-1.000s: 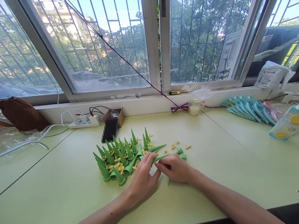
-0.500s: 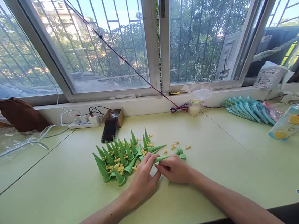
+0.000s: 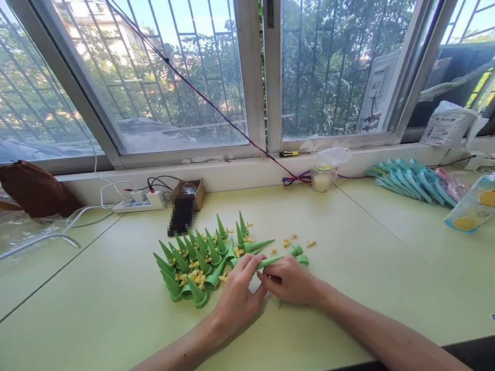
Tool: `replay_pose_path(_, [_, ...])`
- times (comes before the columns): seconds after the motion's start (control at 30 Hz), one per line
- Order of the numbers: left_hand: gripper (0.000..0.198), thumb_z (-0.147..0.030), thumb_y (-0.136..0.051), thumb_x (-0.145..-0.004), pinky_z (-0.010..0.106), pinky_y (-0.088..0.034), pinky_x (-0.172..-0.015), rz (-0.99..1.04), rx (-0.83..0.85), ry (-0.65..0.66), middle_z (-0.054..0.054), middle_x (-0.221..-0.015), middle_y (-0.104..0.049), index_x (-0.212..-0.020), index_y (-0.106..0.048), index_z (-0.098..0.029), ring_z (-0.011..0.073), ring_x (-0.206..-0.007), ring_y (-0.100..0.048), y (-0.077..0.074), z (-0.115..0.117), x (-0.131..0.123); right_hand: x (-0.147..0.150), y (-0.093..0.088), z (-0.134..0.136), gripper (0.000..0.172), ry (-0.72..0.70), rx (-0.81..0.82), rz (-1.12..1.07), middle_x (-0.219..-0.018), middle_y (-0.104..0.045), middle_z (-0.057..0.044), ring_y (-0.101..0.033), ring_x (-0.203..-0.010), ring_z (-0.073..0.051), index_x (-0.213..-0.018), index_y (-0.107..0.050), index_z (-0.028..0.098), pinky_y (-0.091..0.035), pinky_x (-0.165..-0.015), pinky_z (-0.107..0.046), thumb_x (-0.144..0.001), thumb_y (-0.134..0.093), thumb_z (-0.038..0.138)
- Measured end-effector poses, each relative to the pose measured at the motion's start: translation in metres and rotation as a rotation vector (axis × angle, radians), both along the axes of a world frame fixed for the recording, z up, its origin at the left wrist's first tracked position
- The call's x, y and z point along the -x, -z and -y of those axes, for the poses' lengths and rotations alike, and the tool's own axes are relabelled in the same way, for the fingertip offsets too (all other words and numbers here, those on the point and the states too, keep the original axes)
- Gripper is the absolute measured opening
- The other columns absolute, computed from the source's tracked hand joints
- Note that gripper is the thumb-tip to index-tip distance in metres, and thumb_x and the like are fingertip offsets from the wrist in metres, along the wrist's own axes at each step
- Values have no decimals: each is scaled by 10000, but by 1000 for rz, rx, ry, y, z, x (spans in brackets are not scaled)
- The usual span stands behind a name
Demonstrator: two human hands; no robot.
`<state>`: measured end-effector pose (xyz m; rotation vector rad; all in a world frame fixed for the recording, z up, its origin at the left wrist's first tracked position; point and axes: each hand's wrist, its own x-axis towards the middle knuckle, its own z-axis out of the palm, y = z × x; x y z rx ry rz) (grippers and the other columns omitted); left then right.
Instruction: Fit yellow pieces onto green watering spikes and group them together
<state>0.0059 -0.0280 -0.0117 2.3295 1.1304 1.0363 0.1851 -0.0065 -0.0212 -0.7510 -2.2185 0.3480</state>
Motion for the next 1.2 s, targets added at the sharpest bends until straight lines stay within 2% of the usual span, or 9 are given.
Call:
replay_pose_path(0.63, [542, -21, -531, -811, 397, -539, -918, -1, 7, 1, 82, -1157, -633, -1309, -536, -234, 236, -1051, -619, 1, 0, 0, 0, -1, -1, 387, -7, 11, 9, -521, -336, 58, -282, -505, -112, -595, -321, 221, -274, -516, -270, -950, -469, 179])
replay_pose_path(1.0, [590, 7, -517, -799, 412, -526, -970, 42, 1, -5, 82, -1203, -618, -1331, -518, -249, 239, -1118, -604, 2, 0, 0, 0, -4, 1, 390, 15, 74, 27, -550, -345, 52, -290, -528, -113, -619, -319, 218, -281, -545, -265, -977, -473, 247])
replay_pose_path(1.2, [557, -9, -506, -827, 417, -521, -973, 52, 49, -16, 88, -1213, -598, -1333, -515, -241, 235, -1114, -591, 2, 1, 0, 0, -4, 1, 395, 4, 77, -8, -545, -322, 62, -283, -511, -107, -624, -317, 217, -269, -534, -253, -986, -470, 260])
